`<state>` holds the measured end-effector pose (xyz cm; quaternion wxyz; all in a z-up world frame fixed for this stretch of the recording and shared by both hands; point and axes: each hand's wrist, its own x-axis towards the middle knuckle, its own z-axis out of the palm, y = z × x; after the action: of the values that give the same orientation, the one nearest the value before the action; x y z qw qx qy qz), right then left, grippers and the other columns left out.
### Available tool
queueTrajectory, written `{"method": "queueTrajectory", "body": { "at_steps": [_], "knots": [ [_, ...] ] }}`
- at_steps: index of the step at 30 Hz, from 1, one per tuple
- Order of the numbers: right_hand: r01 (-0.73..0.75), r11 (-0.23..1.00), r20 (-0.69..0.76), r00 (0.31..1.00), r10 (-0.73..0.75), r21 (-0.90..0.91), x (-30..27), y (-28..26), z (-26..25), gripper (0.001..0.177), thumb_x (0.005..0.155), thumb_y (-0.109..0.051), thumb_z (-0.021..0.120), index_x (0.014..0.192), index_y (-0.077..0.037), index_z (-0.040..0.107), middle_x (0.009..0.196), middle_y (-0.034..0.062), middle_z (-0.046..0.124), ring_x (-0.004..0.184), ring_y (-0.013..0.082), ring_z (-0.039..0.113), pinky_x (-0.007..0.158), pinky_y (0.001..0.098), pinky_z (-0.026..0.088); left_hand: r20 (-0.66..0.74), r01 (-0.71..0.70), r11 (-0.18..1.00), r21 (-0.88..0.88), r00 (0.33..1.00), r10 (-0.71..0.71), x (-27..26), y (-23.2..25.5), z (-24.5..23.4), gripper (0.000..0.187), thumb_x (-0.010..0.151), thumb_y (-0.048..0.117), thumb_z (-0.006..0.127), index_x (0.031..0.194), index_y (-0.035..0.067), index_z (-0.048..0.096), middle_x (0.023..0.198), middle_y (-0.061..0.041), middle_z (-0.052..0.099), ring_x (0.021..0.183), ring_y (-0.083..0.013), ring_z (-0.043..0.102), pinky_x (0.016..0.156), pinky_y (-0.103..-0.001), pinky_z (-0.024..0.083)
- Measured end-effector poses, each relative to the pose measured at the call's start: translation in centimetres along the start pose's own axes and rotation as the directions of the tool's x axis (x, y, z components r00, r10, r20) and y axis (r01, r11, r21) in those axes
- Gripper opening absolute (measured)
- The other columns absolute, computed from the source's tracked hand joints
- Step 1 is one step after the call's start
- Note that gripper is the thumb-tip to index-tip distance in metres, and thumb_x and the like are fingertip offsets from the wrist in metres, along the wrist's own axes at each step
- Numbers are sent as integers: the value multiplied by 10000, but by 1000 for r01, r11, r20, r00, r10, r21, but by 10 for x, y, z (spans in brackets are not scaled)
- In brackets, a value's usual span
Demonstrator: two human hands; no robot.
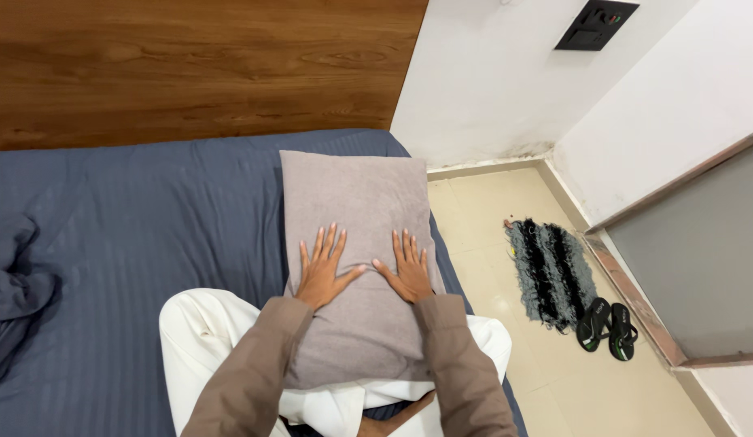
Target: The person places a pillow on the bed, then inserts it into a dark blue pillowcase. They align the corners, pull the case over the pillow, and smooth the fabric to complete the task.
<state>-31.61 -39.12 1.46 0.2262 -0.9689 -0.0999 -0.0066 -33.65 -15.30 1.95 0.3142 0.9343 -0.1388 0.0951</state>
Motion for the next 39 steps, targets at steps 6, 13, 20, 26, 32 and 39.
{"method": "queueTrajectory", "body": {
  "at_steps": [6,13,20,26,32,39],
  "knots": [
    [15,1000,-24,1000,-15,-15,-48,-10,-12,941,944,-674,497,1642,-148,149,1708,196,99,1575,390,56,1232,573,9,20,84,996,12,996,-84,-61,23,-8,1003,876,703,588,1613,131,220,1698,-164,91,1556,-389,14,1169,-693,-6],
    [-69,998,-57,996,69,6,-19,-2,-5,911,942,-671,478,1645,-195,149,1728,107,112,1591,321,53,1242,575,-16,122,147,989,19,981,-149,-27,13,-9,1028,867,718,583,1626,175,151,1718,-92,39,1571,-345,-11,1147,-745,-25],
    [-86,996,-14,996,86,11,-37,0,-7,902,964,-655,459,1647,-167,127,1724,116,92,1593,313,32,1238,568,-3,70,155,988,21,985,-156,-61,13,-13,982,895,700,531,1627,162,157,1721,-78,69,1577,-329,32,1165,-728,22],
    [-32,999,21,999,32,20,-85,-14,-24,845,995,-600,460,1641,-148,157,1704,177,119,1581,360,58,1242,534,43,98,195,981,21,976,-196,-111,20,-24,995,908,708,541,1617,126,155,1702,-129,51,1536,-425,58,1150,-727,78],
    [-5,1000,-104,995,3,-15,-103,-21,-34,790,988,-539,489,1627,-140,251,1688,182,201,1566,387,115,1242,541,49,72,149,975,162,984,-162,-113,21,-27,1071,825,774,544,1611,155,161,1689,-115,99,1521,-442,121,1136,-737,106],
    [-153,979,-204,963,178,134,-99,-11,-30,725,988,-539,494,1571,-122,387,1654,231,270,1529,406,231,1241,516,155,20,203,954,220,977,-213,-126,22,-36,1183,791,838,508,1606,65,136,1593,-348,203,1452,-473,214,1148,-680,95]
  ]
}}
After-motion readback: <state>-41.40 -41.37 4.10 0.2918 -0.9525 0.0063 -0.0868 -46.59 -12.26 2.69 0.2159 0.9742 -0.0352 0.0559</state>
